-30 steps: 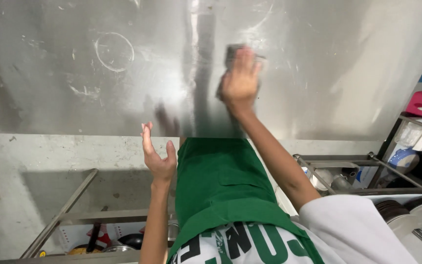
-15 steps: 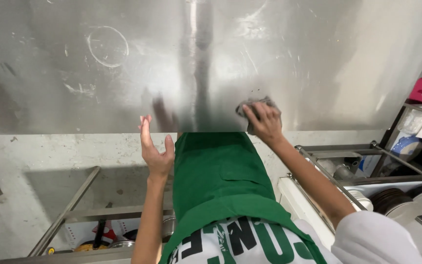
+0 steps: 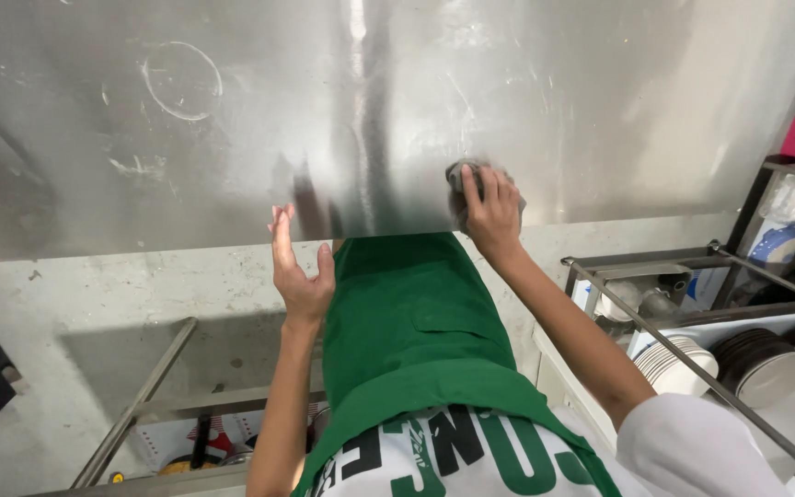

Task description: The person cleans a stainless steel countertop in a kitchen using a grey cloth. They move several containers and bottles aside to reach the surface underneath, wipe the area thoroughly, and then return the items to their original positions.

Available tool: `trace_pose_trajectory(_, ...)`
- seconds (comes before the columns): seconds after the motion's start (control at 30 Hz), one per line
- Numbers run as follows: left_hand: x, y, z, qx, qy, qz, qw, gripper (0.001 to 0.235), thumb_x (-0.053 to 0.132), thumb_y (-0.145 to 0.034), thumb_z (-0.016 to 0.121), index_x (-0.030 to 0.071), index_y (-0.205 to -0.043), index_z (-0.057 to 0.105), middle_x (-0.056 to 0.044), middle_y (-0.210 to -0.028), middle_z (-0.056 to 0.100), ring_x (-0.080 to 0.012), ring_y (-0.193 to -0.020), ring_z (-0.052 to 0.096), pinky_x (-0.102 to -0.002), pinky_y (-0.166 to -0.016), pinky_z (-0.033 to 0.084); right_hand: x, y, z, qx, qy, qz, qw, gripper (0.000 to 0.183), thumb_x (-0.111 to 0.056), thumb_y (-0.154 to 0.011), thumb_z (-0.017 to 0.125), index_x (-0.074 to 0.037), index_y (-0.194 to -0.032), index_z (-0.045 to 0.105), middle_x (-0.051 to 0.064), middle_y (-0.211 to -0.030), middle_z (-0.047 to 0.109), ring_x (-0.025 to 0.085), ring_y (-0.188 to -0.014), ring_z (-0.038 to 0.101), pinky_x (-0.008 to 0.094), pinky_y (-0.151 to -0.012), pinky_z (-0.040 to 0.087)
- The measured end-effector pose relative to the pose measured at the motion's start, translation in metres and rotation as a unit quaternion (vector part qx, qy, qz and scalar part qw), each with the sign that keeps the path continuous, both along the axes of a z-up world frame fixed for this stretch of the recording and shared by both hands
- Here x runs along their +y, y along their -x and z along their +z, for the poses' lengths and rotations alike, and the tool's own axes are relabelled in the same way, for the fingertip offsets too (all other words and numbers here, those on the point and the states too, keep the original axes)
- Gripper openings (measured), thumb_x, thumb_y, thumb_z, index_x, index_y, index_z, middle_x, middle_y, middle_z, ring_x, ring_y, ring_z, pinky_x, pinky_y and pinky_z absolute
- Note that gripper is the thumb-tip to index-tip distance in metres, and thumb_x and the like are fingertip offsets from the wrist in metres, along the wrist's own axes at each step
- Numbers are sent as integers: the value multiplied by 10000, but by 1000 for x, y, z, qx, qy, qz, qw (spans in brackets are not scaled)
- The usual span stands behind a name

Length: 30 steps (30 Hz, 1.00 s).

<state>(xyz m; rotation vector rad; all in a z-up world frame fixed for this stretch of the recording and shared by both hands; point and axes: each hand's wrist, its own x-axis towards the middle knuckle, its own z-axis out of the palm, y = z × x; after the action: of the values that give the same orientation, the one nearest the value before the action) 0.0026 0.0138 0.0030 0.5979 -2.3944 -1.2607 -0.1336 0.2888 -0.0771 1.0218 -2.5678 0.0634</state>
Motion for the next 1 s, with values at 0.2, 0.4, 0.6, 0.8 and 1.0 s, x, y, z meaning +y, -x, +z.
trace_pose_trajectory(0.2, -3, -3, -4, 15, 4, 13, 1000, 618, 63, -937, 672, -116, -1477, 429, -257, -1457, 550, -442, -1419, 441, -547, -1195, 305, -12, 25, 3, 81, -33, 16, 996, 353, -61, -1042, 424, -117, -1198, 736, 148, -1087, 645, 307, -985, 626, 357, -745, 462)
trace_pose_trajectory(0.4, -2, -10, -2, 26, 23, 9, 999, 610, 66, -947, 669, -123, -1474, 426, -268, -1458, 548, -443, -1419, 446, -540, -1199, 308, -36, 62, -4, 93, 11, 6, 996, 369, -47, -1049, 369, -59, -1298, 641, 171, -1060, 643, 322, -909, 634, 383, -666, 419)
trace_pose_trajectory(0.6, 6, -11, -1, 39, 21, -14, 999, 604, 68, -932, 663, -122, -1463, 447, -260, -1449, 561, -450, -1413, 448, -541, -1188, 313, -15, -5, 26, 76, -45, 5, 996, 330, -41, -1027, 440, -55, -1196, 723, 188, -1079, 639, 329, -930, 620, 369, -706, 444)
trace_pose_trajectory(0.8, 14, -4, 4, 54, 26, -8, 998, 584, 66, -932, 668, -104, -1456, 473, -229, -1437, 586, -436, -1400, 478, -529, -1180, 334, -18, 14, 27, 57, -51, 24, 997, 312, -35, -1025, 446, -40, -1170, 723, 190, -1036, 659, 321, -867, 639, 377, -665, 447)
trace_pose_trajectory(1.0, 19, 4, 4, 59, 31, -26, 997, 566, 42, -925, 667, -107, -1441, 487, -235, -1436, 583, -439, -1398, 477, -522, -1178, 334, -33, 58, -7, 26, -37, -23, 999, 302, -90, -1008, 517, -50, -1264, 673, 179, -1118, 644, 342, -975, 620, 407, -708, 428)
